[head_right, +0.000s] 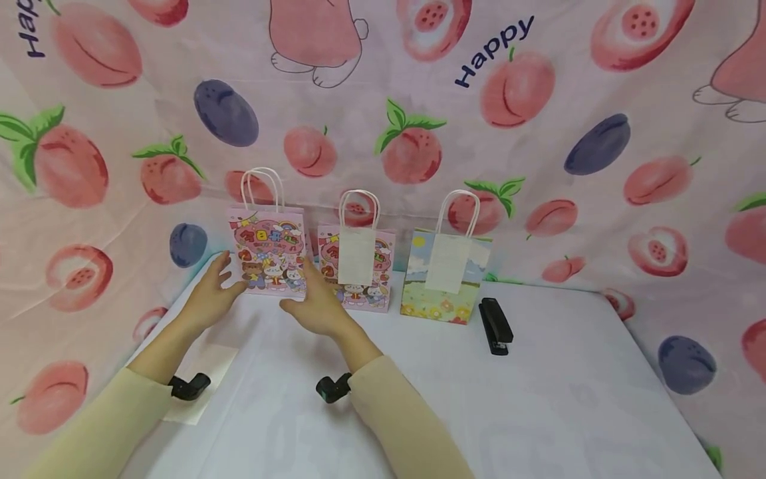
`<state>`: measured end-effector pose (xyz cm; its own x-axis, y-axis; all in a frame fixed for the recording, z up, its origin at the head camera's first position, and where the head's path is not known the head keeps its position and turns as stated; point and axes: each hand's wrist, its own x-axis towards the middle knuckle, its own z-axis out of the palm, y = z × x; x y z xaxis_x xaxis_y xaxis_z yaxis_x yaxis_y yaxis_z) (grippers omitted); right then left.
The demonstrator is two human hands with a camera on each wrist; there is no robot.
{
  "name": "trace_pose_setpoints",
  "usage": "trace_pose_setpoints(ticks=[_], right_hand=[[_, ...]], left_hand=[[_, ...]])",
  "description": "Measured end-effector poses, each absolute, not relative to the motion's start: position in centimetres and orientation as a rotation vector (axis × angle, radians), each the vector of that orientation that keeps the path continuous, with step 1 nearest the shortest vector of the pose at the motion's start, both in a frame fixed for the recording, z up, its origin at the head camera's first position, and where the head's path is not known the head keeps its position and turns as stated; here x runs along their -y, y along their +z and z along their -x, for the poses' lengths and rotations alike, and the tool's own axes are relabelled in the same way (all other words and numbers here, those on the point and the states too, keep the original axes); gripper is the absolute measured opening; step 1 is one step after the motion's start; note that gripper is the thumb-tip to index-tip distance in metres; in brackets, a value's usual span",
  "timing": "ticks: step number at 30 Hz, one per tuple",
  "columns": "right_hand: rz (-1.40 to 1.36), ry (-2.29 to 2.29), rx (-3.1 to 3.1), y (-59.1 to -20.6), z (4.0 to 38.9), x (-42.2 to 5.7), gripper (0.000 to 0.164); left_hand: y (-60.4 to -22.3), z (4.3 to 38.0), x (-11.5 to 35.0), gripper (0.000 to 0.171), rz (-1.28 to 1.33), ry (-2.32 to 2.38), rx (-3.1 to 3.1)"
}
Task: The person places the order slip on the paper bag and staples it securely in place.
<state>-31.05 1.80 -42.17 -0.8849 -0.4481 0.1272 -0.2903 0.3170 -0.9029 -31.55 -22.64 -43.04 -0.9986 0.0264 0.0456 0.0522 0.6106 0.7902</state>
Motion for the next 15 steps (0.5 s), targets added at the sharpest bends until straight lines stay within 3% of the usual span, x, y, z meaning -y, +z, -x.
trace_pose_setpoints(ticks=[15], right_hand=[[0.676,-1.601,-2.457,-41.6,33.1,-0.4,0.09]], left_hand=[[-42.6,33.9,22.5,0.085,0.025,-1.463,2.773]])
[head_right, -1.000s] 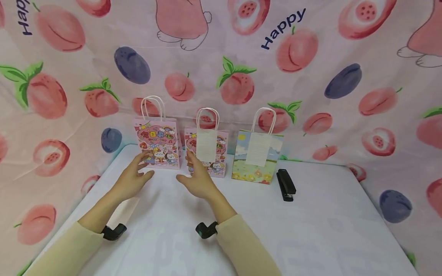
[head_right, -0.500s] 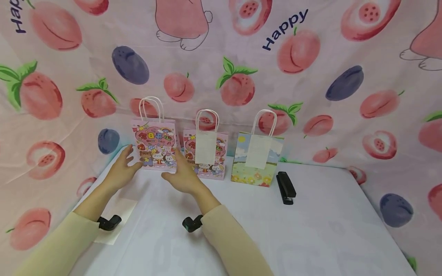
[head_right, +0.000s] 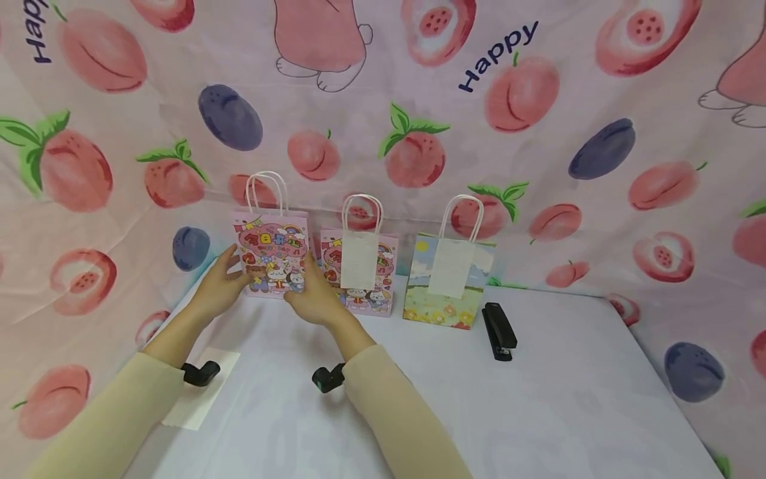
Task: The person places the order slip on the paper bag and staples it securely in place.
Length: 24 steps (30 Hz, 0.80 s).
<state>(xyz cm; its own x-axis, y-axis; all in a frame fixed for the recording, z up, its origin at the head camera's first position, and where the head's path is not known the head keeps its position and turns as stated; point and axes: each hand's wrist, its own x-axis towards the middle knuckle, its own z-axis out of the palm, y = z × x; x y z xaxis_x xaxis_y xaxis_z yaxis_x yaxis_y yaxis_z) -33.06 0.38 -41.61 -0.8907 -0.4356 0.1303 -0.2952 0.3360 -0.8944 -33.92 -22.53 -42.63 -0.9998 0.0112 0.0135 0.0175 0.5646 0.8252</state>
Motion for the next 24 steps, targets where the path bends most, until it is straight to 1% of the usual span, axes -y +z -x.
trace_pose_setpoints(ticks=[5,11,20,24], right_hand=[[0.61,-1.565,-2.463,-41.4,32.9,-0.6,0.093],[0.565,-1.531,-2.451,-41.0,32.4,-1.3,0.094],[0.641,-1.565,-2.387,-40.9,31.7,-2.3,0.087],[0.675,-1.583,-2.367,-40.7,31.1,-2.7,0.082]], left_hand=[[-42.4,33.8,22.6,0.084,0.011,-1.439,2.78],[-41.9,32.9,23.1,0.083,0.047,-1.301,2.807],[-40.9,30.6,23.7,0.073,0.085,-1.131,2.774],[-40.7,29.8,23.9,0.064,0.054,-1.066,2.724]])
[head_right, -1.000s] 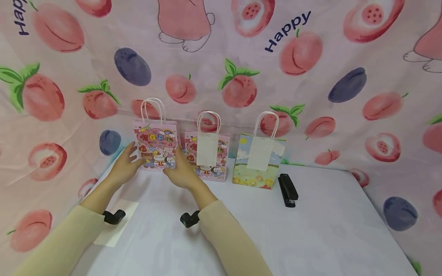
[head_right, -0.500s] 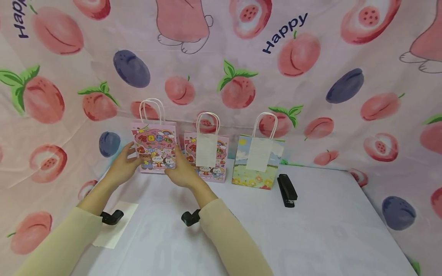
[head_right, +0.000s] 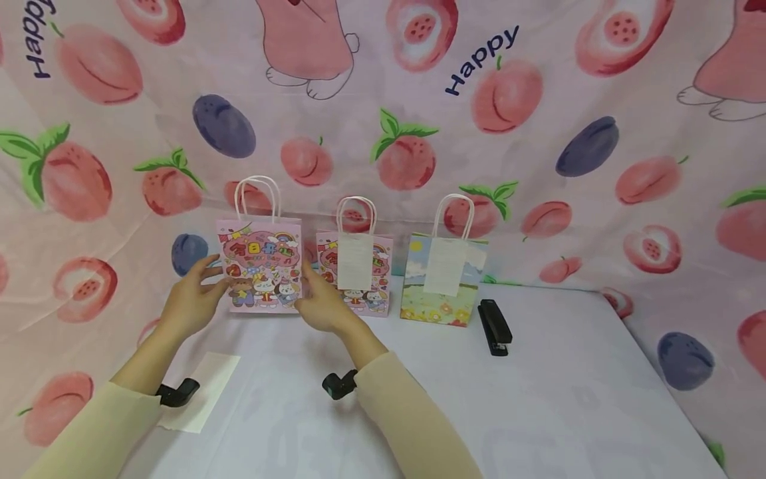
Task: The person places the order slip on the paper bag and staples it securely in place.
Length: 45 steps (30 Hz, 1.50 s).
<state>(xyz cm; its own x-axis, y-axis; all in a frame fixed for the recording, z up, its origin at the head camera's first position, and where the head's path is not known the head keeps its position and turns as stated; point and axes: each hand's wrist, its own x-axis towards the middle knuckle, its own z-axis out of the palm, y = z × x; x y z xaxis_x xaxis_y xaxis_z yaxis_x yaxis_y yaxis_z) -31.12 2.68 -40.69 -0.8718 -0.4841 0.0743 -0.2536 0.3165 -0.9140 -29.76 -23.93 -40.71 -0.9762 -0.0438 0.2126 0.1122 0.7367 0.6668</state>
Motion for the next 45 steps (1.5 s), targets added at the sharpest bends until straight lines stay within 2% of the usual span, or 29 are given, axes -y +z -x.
trace_pose_setpoints(ticks=[11,32,45], right_hand=[[0.65,-1.602,-2.321,-40.3,29.1,-4.1,0.077],[0.694,-1.591,-2.338,-40.2,25.7,-8.4,0.076],[0.658,-1.627,-2.391,-40.6,25.0,-12.3,0.069]], left_hand=[[-41.2,28.1,23.6,0.038,0.02,-1.003,2.575],[-42.2,25.1,21.5,0.024,0.108,-1.089,2.517],[-42.5,24.3,19.1,0.02,0.267,-1.119,2.462]])
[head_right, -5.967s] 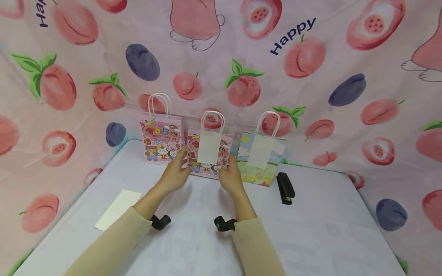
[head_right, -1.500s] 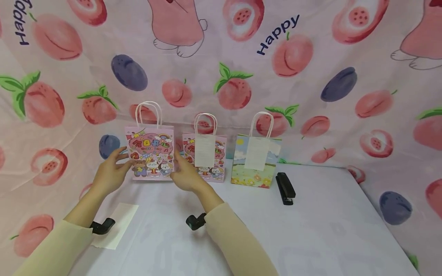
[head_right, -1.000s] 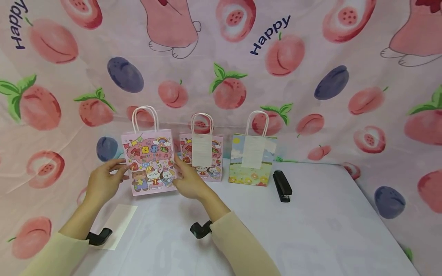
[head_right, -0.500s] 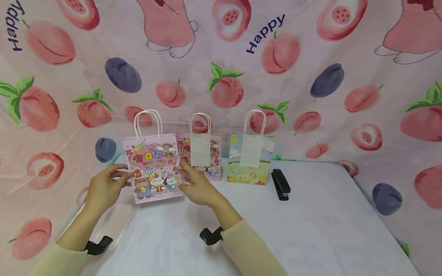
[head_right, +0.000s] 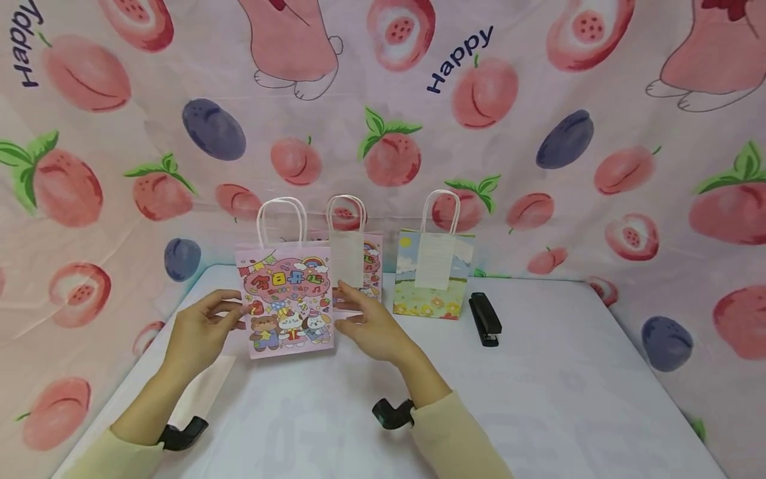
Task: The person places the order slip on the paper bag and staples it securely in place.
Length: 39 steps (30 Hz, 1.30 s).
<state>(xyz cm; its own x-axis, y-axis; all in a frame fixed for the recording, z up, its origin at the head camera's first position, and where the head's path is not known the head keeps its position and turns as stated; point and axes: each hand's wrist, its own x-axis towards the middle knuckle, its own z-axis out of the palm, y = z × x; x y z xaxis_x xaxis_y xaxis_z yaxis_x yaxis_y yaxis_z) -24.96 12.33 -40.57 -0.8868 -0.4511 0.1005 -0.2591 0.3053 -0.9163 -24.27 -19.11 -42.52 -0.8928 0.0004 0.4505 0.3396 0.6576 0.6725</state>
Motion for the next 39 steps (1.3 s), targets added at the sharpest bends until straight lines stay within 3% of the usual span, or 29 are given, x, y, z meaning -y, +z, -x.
trace_pose_setpoints(ticks=[13,29,39], right_hand=[[0.59,-1.728,-2.376,-40.2,24.8,-16.4,0.059],[0.43,-1.737,-2.53,-41.3,25.4,-20.2,0.064],[0.45,-1.79,-2.533,-40.6,25.1,-22.0,0.051]], left_hand=[[-42.7,24.5,16.3,0.018,0.391,-1.317,2.442],[-42.4,25.7,12.2,0.018,0.57,-1.556,2.377],[-42.5,26.1,9.5,0.019,0.673,-1.684,2.322]])
